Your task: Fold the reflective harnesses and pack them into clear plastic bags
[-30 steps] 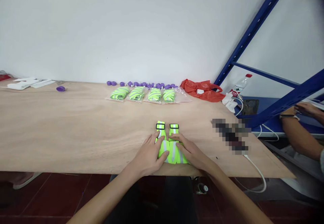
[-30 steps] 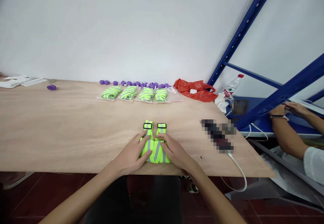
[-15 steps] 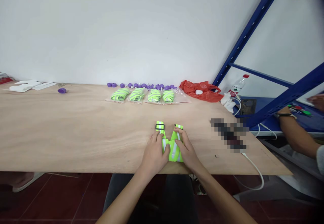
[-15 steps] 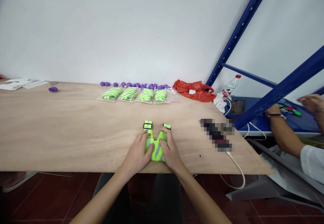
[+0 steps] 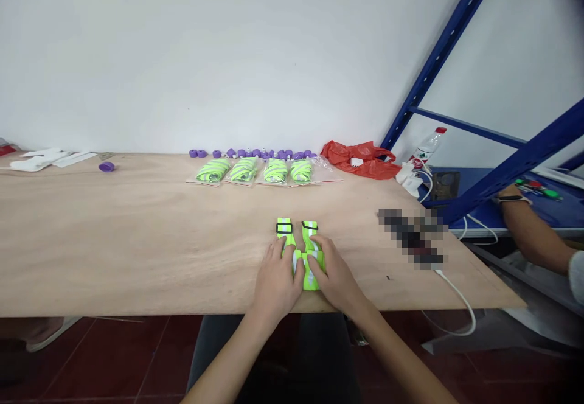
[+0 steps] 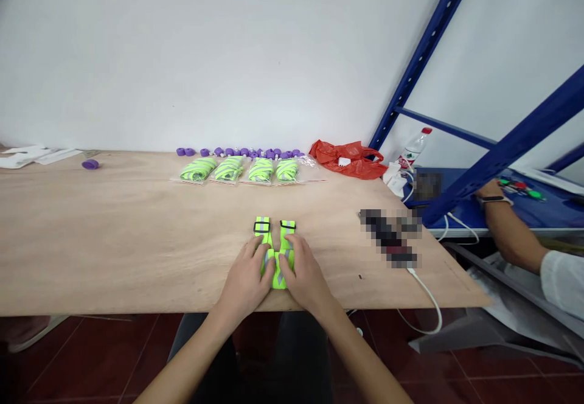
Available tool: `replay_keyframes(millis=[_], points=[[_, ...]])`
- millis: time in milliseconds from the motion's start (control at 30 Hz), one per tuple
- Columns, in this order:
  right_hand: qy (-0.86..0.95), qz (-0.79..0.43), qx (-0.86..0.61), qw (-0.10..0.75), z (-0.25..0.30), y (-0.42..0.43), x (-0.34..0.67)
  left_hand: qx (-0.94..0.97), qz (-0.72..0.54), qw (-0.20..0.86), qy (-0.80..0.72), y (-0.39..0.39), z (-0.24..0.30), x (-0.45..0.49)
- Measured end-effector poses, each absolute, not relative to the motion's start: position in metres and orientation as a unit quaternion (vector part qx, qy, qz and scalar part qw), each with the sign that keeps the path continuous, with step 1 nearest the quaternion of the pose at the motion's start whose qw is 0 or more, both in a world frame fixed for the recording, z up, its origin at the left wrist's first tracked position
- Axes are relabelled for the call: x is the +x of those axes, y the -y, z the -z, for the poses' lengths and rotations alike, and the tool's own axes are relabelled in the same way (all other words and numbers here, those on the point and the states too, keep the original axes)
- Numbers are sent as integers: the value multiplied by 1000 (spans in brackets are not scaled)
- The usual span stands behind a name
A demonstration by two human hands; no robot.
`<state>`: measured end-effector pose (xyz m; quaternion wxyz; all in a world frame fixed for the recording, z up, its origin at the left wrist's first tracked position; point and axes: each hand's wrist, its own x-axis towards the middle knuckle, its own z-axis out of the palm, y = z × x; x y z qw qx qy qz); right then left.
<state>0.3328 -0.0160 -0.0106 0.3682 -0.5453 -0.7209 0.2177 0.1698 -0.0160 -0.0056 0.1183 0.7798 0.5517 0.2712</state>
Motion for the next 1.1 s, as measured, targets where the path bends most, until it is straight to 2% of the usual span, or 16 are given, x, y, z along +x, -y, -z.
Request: replay_keyframes(millis=[133,267,400,500,700,1100], points=[[770,-198,-539,279,11,30,345,790,-262,114,-542,16,9,168],[806,-196,-527,187,5,32,354,788,-275,182,-521,16,3,164],[814,-196,-521,165,-1,29,354,768,-313,300,-472,18,-14,154],[821,-201,-510,161,-5,29,355,780,-296,339,-434,19,-23,141],[849,-199,-450,192,-6,39,365,875,-191,266,-357,25,-23,117],[884,-93,-417,192,13,60,377,907,-154,130,-369,46,1,115]])
